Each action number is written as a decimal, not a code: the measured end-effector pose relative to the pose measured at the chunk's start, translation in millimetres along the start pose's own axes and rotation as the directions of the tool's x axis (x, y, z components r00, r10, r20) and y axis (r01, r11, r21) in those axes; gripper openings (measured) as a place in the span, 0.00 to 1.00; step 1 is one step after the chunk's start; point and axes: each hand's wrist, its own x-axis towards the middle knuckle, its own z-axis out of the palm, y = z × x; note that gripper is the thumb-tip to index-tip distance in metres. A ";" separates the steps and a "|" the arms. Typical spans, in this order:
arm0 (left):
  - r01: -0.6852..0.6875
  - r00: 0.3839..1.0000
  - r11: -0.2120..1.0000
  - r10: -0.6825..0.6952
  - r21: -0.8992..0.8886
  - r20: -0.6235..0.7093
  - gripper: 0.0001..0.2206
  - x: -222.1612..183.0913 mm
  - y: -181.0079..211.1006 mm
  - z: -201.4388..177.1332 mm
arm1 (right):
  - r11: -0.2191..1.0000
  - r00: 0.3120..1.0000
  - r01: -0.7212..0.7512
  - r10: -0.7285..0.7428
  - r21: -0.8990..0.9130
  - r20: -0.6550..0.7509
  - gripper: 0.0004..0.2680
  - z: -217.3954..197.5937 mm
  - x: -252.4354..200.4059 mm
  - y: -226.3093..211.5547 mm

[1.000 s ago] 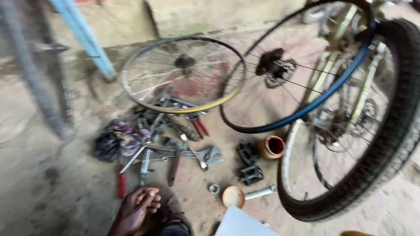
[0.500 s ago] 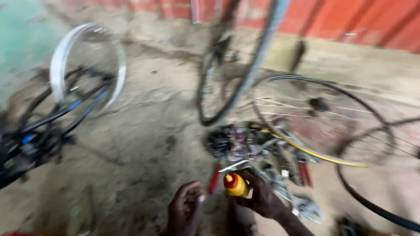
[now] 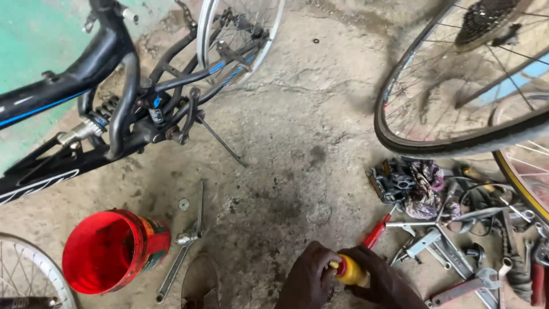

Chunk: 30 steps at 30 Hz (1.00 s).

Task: Reassembling a bicycle pedal using a wrench and screwdriver in a repair area.

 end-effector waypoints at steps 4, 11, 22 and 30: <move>0.060 0.997 0.998 -0.060 -0.012 0.042 0.09 -7.8 -29.0 1.5 | 0.990 0.986 -0.127 0.132 -0.054 0.104 0.26 15.1 4.0 11.9; 0.221 0.952 0.973 -0.200 0.070 -0.230 0.05 -20.2 -50.6 12.5 | 0.997 0.998 0.038 -0.034 -0.074 0.047 0.27 32.2 20.4 8.9; 0.510 0.852 0.782 -0.517 0.360 -0.085 0.28 13.3 -25.8 22.1 | 0.995 0.982 0.063 -0.075 -0.076 -0.173 0.28 17.6 -2.4 29.6; 0.125 0.985 0.960 -0.089 0.249 -0.150 0.13 17.8 -217.7 117.5 | 0.972 0.711 -0.178 0.235 0.154 -0.663 0.26 -32.9 -64.1 60.7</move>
